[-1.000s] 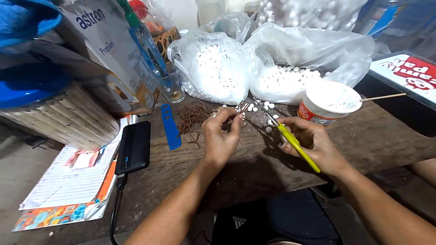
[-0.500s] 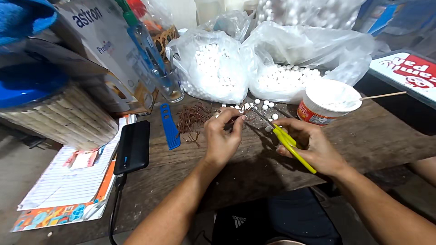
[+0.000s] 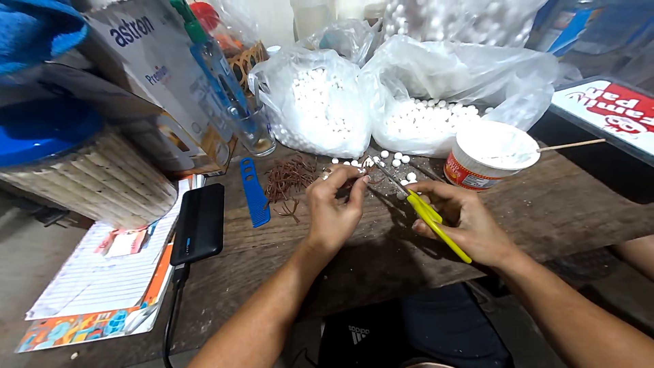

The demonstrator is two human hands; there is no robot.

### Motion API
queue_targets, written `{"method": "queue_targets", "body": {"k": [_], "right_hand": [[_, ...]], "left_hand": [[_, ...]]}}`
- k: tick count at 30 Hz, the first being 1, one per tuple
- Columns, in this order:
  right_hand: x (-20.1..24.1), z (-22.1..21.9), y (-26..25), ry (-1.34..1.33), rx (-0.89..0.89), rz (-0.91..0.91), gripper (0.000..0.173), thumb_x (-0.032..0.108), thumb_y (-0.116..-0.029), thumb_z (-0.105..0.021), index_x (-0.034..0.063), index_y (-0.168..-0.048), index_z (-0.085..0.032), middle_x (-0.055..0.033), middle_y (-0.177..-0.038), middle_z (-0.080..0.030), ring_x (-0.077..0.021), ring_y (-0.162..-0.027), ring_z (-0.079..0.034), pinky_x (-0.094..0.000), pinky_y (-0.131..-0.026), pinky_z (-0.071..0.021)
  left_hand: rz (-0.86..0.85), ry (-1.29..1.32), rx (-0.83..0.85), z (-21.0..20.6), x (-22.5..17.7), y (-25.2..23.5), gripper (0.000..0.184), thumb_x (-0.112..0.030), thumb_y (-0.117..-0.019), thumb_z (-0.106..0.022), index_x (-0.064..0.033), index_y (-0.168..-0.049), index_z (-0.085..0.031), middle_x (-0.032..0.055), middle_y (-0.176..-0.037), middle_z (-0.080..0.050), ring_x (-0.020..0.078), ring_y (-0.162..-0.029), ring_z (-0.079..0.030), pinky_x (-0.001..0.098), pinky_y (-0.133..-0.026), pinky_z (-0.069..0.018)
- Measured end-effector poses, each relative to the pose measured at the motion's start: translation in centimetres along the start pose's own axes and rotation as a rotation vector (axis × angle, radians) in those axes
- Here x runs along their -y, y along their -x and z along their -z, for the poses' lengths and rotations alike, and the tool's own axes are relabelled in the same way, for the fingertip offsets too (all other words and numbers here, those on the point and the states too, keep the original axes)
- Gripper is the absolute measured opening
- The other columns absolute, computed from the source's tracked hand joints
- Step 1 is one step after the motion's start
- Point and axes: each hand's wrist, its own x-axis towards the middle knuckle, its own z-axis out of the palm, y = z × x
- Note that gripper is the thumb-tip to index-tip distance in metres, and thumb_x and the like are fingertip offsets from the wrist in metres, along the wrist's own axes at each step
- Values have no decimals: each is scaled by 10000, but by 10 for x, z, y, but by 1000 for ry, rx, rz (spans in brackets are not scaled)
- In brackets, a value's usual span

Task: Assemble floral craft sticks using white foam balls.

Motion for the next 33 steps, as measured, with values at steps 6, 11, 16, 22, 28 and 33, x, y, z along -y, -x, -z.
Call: {"method": "queue_targets", "body": {"k": [6, 11, 16, 22, 28, 33], "right_hand": [[0, 1, 1, 22, 0, -1, 583, 467, -841, -766, 22, -1200, -651, 151, -818, -609, 111, -676, -541, -70, -607, -459], [-1, 0, 1, -26, 0, 2, 551, 476, -859, -753, 34, -1171, -648, 181, -740, -564, 114, -602, -493, -74, -547, -422], [-1, 0, 0, -39, 1, 3, 534, 459, -852, -765, 39, -1160, -646, 184, -736, -558, 115, -602, -494, -67, -546, -420], [0, 1, 0, -22, 1, -3, 537, 428, -831, -782, 26, -1162, -651, 172, -754, -581, 110, -626, -519, -68, -576, -442], [0, 2, 1, -72, 4, 12, 337, 259, -869, -752, 42, -1112, -665, 182, -731, -599, 113, -615, -528, -67, -567, -447], [1, 0, 2, -68, -26, 42, 308, 242, -887, -746, 28, -1098, -674, 180, -726, -600, 125, -595, -502, -58, -547, -423]], "left_hand": [[14, -4, 5, 1, -1, 0, 60, 22, -883, -677, 69, -898, -711, 100, -894, -706, 18, -833, -657, 154, -784, -538], [32, 7, 1, 0, -2, 1, 62, 19, -886, -673, 64, -906, -710, 81, -877, -699, 3, -828, -651, 145, -781, -536], [23, 1, 0, 0, 0, 1, 65, 27, -883, -661, 67, -905, -707, 78, -862, -694, -2, -804, -641, 135, -765, -528], [32, -17, 11, 1, 1, 0, 69, 18, -889, -659, 62, -901, -711, 85, -869, -695, 5, -806, -640, 138, -763, -523], [47, 0, 8, 1, 1, 0, 60, 27, -888, -656, 64, -897, -702, 77, -866, -687, -7, -801, -632, 133, -754, -521], [56, 19, 10, 1, -1, 0, 61, 30, -889, -662, 66, -911, -706, 73, -880, -690, -8, -815, -638, 133, -763, -529]]}}
